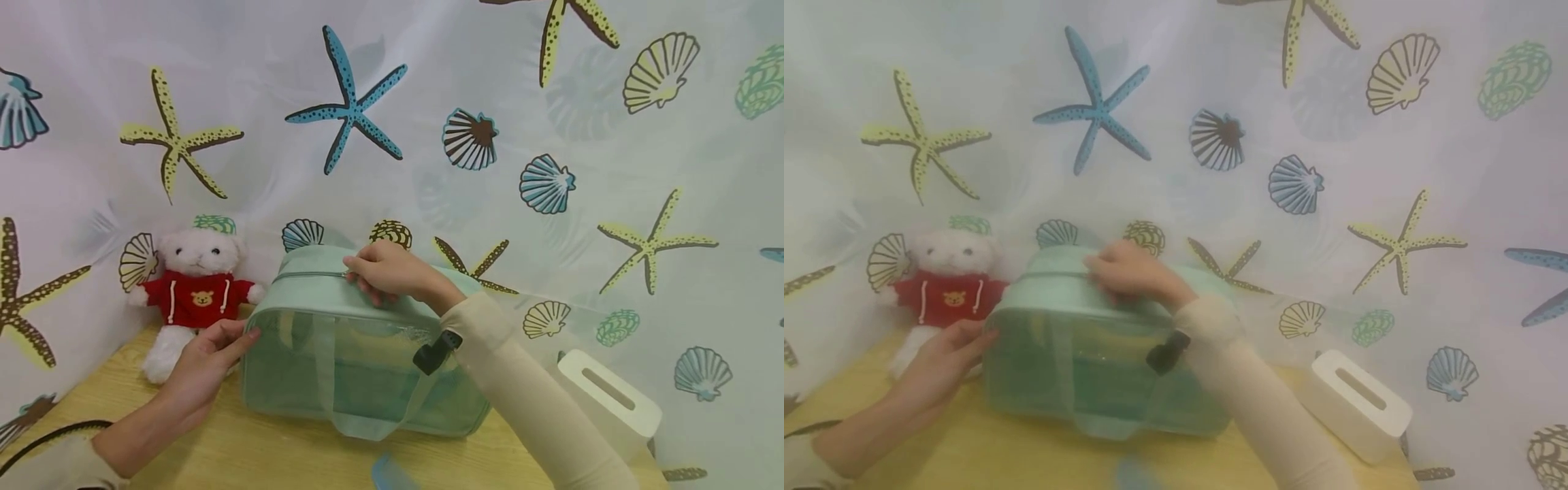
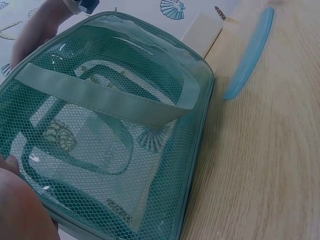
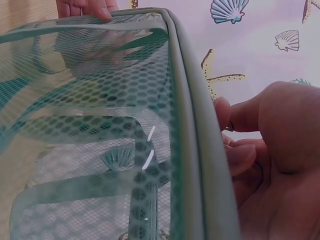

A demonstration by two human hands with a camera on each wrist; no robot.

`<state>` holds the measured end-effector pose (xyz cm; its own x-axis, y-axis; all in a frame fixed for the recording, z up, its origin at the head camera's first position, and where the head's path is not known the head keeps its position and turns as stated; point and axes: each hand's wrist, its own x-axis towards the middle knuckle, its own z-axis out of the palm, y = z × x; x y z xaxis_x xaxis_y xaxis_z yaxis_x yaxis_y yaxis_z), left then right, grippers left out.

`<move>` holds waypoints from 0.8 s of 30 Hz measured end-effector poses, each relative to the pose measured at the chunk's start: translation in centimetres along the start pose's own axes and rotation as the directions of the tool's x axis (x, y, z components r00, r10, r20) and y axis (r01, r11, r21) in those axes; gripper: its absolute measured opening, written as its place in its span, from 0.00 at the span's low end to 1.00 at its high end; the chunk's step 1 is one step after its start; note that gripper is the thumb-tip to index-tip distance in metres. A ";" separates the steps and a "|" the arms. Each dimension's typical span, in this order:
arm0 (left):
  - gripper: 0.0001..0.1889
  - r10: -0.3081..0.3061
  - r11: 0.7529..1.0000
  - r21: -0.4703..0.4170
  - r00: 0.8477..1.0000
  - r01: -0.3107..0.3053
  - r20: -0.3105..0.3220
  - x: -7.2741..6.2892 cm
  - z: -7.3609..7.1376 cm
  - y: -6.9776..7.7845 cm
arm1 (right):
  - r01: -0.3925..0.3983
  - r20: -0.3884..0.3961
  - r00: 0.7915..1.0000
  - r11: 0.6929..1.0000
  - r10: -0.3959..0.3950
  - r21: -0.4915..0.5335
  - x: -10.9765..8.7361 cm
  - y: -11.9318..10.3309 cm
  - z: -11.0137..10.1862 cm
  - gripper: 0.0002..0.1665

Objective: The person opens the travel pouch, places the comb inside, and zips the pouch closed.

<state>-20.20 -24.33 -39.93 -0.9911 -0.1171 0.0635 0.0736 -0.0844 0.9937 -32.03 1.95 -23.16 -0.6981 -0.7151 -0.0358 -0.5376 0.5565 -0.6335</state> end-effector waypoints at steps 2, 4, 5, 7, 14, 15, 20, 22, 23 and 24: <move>0.04 -0.004 1.000 0.011 1.000 0.004 0.000 -0.1 0.0 0.1 | -0.006 0.002 1.000 1.000 0.006 -0.007 0.2 -0.1 0.1 0.26; 0.04 -0.005 1.000 0.027 1.000 0.005 0.000 -0.1 0.0 0.2 | -0.008 0.003 1.000 1.000 0.008 -0.011 0.4 -0.2 0.1 0.26; 0.04 -0.005 0.999 0.035 1.000 0.005 0.000 -0.1 0.0 0.3 | -0.008 0.004 1.000 1.000 0.008 -0.013 0.5 -0.2 0.2 0.27; 0.04 -0.005 0.999 0.045 1.000 0.005 -0.002 -0.1 0.1 0.4 | -0.009 0.007 1.000 1.000 0.009 -0.014 0.6 -0.3 0.2 0.27; 0.06 -0.010 0.998 0.059 1.000 0.010 -0.004 -0.2 -0.1 0.4 | 0.013 0.027 1.000 1.000 -0.013 -0.028 1.3 -0.6 0.5 0.28; 0.06 -0.010 0.998 0.059 1.000 0.011 -0.003 -0.2 -0.1 0.4 | 0.018 0.030 0.999 0.999 -0.017 -0.030 1.4 -0.6 0.5 0.28; 0.05 -0.018 0.999 0.043 1.000 0.018 0.000 -0.1 -0.1 0.3 | 0.023 0.035 0.999 0.999 -0.022 -0.025 1.8 -0.9 0.7 0.28; 0.05 -0.022 0.999 0.037 1.000 0.022 0.000 0.0 -0.1 0.3 | 0.021 0.035 0.999 0.999 -0.021 -0.024 1.9 -1.1 0.7 0.28; 0.05 -0.026 0.999 0.035 1.000 0.026 -0.001 0.0 -0.2 0.3 | 0.019 0.036 0.999 1.000 -0.018 -0.021 2.0 -1.1 0.8 0.28; 0.05 -0.028 0.999 0.034 1.000 0.028 -0.003 0.0 -0.2 0.3 | 0.018 0.037 0.999 1.000 -0.017 -0.021 2.1 -1.2 0.8 0.28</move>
<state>-20.13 -24.51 -39.69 -0.9924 -0.1178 0.0353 0.0419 -0.0537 0.9977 -32.49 -0.59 -23.13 -0.6708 -0.7397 -0.0530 -0.5599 0.5520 -0.6178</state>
